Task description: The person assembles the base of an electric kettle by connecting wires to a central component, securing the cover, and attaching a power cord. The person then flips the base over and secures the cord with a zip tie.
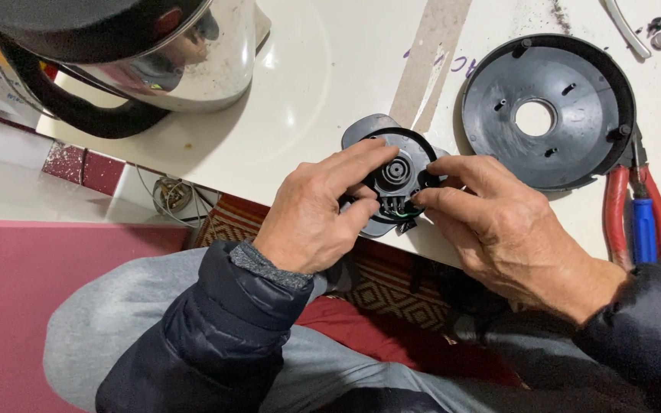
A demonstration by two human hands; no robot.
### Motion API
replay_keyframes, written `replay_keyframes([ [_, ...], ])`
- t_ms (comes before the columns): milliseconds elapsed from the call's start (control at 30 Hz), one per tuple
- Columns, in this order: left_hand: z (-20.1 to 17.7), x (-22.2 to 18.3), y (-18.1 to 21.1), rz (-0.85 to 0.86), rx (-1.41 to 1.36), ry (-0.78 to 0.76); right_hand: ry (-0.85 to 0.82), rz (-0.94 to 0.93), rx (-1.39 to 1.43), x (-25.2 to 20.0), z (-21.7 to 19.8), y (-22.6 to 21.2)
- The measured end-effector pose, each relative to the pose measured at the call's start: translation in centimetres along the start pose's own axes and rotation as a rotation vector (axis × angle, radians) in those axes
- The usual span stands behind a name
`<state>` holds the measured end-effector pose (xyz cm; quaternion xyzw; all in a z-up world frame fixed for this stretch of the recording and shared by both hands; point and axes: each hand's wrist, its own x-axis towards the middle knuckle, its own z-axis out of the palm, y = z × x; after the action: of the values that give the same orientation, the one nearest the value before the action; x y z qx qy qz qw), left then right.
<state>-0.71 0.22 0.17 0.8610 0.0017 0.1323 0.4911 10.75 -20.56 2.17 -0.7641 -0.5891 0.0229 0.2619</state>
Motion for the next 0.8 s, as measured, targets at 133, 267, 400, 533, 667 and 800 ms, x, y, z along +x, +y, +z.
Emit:
replay_keyframes([
  [133,-0.1,-0.2,-0.2,-0.042,-0.037,-0.073,0.013,0.018,-0.022,0.6,-0.2,0.0],
  [267,0.6,-0.6,-1.4,-0.003,0.023,-0.100,0.040,0.007,-0.066,1.5,-0.5,0.1],
  [400,0.8,-0.6,-1.3,-0.030,0.104,-0.089,0.054,-0.031,-0.083,2.0,0.2,0.9],
  [533,0.9,-0.6,-1.3,-0.039,0.106,-0.095,0.008,0.001,-0.142,2.1,0.3,1.4],
  [667,1.1,-0.5,-1.3,-0.010,0.073,-0.065,0.001,-0.082,-0.148,2.7,0.0,1.6],
  [800,1.3,-0.5,-1.3,0.009,0.085,-0.047,-0.002,-0.117,-0.129,3.1,-0.1,1.6],
])
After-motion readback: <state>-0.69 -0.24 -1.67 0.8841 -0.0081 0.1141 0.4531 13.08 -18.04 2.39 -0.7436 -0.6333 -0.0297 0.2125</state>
